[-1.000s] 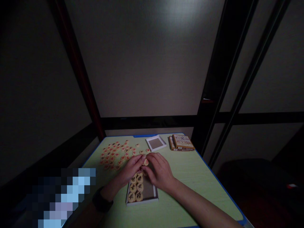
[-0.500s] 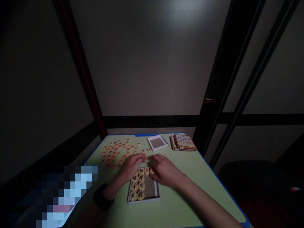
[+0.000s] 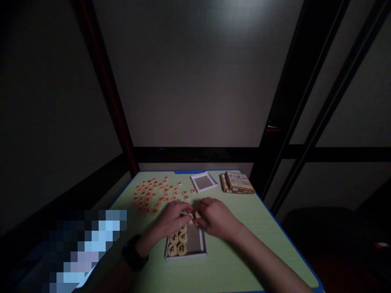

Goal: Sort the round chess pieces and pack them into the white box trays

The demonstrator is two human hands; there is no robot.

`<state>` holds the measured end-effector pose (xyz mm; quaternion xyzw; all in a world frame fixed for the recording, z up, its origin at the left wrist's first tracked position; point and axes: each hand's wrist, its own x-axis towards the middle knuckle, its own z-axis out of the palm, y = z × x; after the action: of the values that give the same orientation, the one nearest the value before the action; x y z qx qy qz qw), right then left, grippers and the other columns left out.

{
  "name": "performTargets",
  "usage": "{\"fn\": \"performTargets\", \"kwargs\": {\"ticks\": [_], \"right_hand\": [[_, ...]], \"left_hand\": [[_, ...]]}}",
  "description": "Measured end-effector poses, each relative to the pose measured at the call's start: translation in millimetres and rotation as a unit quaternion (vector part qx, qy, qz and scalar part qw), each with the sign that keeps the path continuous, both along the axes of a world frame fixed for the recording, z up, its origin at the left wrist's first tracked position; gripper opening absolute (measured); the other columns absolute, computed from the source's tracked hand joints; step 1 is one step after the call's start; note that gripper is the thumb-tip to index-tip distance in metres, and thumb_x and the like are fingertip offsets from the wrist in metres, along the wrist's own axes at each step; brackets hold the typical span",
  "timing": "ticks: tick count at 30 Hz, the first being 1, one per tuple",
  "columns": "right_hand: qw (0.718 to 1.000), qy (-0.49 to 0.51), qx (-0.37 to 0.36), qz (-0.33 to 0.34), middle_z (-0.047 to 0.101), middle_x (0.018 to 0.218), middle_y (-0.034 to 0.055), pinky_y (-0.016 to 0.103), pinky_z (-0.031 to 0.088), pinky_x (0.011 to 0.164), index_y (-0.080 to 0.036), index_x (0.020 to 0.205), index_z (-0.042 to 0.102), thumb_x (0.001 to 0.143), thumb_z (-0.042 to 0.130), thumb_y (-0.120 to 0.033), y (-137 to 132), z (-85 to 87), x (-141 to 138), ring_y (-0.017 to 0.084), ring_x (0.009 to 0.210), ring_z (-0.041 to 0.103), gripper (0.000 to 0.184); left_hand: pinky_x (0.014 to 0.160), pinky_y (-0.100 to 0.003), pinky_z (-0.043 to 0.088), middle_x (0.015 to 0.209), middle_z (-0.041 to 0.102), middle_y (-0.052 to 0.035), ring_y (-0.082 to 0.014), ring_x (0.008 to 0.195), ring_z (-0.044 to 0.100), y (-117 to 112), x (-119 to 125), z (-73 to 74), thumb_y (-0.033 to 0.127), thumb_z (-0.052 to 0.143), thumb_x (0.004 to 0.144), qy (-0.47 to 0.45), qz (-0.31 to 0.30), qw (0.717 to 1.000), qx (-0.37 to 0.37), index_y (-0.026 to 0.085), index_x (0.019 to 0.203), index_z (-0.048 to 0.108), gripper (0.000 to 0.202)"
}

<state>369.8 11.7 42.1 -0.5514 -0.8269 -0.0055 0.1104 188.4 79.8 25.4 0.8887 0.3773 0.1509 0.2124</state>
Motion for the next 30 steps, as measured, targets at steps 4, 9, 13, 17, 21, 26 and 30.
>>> {"fn": "performTargets", "kwargs": {"ticks": [4, 9, 13, 17, 21, 26, 30], "right_hand": [[0.998, 0.038, -0.014, -0.042, 0.066, 0.094, 0.0070, 0.029, 0.043, 0.075, -0.017, 0.093, 0.067, 0.084, 0.066, -0.030, -1.5, 9.0, 1.8, 0.021, 0.087, 0.062, 0.016], [0.997, -0.019, -0.045, -0.060, 0.067, 0.092, 0.0083, 0.030, 0.041, 0.070, -0.018, 0.091, 0.068, 0.079, 0.066, -0.028, -4.9, 0.5, -12.4, 0.022, 0.083, 0.063, 0.015], [0.995, -0.058, -0.040, -0.067, 0.070, 0.091, 0.0102, 0.031, 0.040, 0.069, -0.018, 0.093, 0.068, 0.080, 0.062, -0.029, -5.7, -6.2, -18.9, 0.024, 0.083, 0.065, 0.018], [0.995, -0.063, -0.027, -0.069, 0.071, 0.093, 0.0101, 0.031, 0.039, 0.071, -0.018, 0.100, 0.066, 0.082, 0.060, -0.027, -4.9, -8.4, -18.9, 0.023, 0.083, 0.065, 0.021], [0.996, -0.063, -0.019, -0.059, 0.071, 0.093, 0.0093, 0.031, 0.037, 0.070, -0.018, 0.103, 0.062, 0.084, 0.056, -0.023, -4.8, -9.9, -19.7, 0.022, 0.082, 0.065, 0.020], [0.996, -0.069, -0.016, -0.060, 0.071, 0.092, 0.0087, 0.031, 0.034, 0.066, -0.019, 0.100, 0.061, 0.087, 0.052, -0.022, -4.0, -12.1, -20.6, 0.022, 0.080, 0.065, 0.016], [0.995, -0.062, -0.023, -0.068, 0.072, 0.093, 0.0085, 0.031, 0.033, 0.066, -0.019, 0.102, 0.060, 0.088, 0.051, -0.020, -1.2, -13.8, -19.6, 0.021, 0.081, 0.065, 0.017]], "left_hand": [[0.096, -0.038, 0.044, 0.105, 0.075, -0.0057, -0.0265, 0.105, 0.064, -6.1, 0.3, 5.6, 0.026, 0.061, 0.074, 0.030, -0.011, 0.999, 0.015, 0.021, 0.100, 0.073, 0.029], [0.093, -0.039, 0.046, 0.101, 0.074, -0.0061, -0.0259, 0.102, 0.063, -8.3, 1.3, 5.7, 0.024, 0.058, 0.073, 0.043, -0.017, 0.999, 0.020, 0.021, 0.094, 0.072, 0.026], [0.093, -0.037, 0.045, 0.100, 0.074, -0.0056, -0.0245, 0.100, 0.063, -6.0, 1.1, 5.1, 0.020, 0.055, 0.072, 0.038, -0.017, 0.999, 0.017, 0.021, 0.093, 0.072, 0.027], [0.092, -0.036, 0.046, 0.097, 0.074, -0.0058, -0.0243, 0.098, 0.064, -5.3, 1.2, 4.5, 0.019, 0.053, 0.073, 0.033, -0.020, 0.999, 0.020, 0.020, 0.090, 0.073, 0.026], [0.089, -0.034, 0.047, 0.094, 0.073, -0.0059, -0.0231, 0.093, 0.064, -4.8, 1.9, 3.1, 0.019, 0.053, 0.074, 0.035, -0.021, 0.999, 0.023, 0.019, 0.085, 0.072, 0.022], [0.089, -0.032, 0.047, 0.095, 0.073, -0.0059, -0.0221, 0.094, 0.064, -3.5, 1.3, 0.4, 0.020, 0.053, 0.077, 0.032, -0.026, 0.999, 0.026, 0.019, 0.086, 0.072, 0.021], [0.089, -0.031, 0.047, 0.096, 0.074, -0.0046, -0.0215, 0.095, 0.064, -3.8, 0.6, 0.8, 0.018, 0.053, 0.077, 0.029, -0.024, 0.999, 0.020, 0.021, 0.088, 0.073, 0.023]]}}
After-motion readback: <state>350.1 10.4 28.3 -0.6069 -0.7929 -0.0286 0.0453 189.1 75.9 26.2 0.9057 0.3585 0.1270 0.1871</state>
